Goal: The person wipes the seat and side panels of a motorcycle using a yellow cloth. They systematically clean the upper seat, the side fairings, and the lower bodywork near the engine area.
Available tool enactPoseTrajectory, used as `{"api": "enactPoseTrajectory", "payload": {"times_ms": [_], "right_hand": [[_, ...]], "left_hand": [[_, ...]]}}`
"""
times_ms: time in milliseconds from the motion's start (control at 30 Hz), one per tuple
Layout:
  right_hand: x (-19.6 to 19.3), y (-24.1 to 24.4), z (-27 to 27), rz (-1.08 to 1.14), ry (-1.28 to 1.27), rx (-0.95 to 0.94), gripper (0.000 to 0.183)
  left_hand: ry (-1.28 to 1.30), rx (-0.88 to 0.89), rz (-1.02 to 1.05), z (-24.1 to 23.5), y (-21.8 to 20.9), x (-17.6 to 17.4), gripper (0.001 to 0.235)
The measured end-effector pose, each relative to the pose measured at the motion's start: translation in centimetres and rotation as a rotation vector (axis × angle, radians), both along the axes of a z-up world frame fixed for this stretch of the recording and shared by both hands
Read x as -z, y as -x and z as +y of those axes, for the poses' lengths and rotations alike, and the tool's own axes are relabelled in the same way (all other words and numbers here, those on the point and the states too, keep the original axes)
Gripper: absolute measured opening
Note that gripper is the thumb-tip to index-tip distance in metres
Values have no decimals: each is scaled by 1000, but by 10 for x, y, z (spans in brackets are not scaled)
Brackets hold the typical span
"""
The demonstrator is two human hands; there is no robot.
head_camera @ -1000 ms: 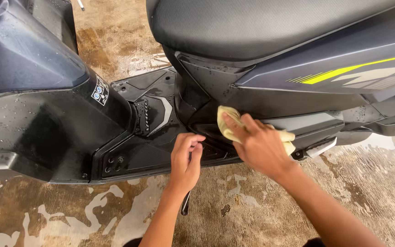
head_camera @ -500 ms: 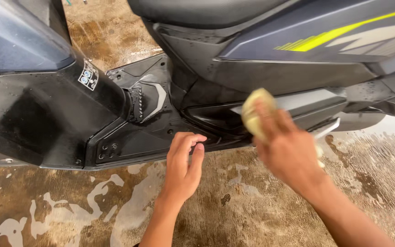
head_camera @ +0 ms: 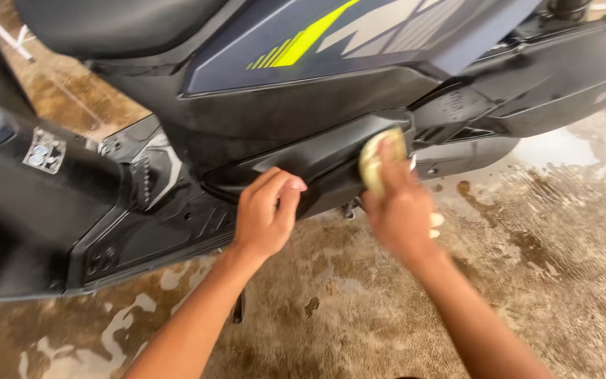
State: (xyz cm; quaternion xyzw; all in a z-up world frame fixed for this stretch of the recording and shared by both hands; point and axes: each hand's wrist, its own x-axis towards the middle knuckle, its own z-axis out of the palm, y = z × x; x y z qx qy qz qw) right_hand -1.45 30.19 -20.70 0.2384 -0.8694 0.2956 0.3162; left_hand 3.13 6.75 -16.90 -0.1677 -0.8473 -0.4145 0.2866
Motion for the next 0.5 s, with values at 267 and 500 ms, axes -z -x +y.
{"api": "enactPoseTrajectory", "payload": {"times_ms": [267, 500], "right_hand": [[33, -37, -22, -148, 263, -241, 52], [40, -10, -65, 40, 133, -172, 56]], "left_hand": [[32, -4, -46, -46, -10, 15, 35], [-132, 55, -51, -97, 8, 14, 43]]}}
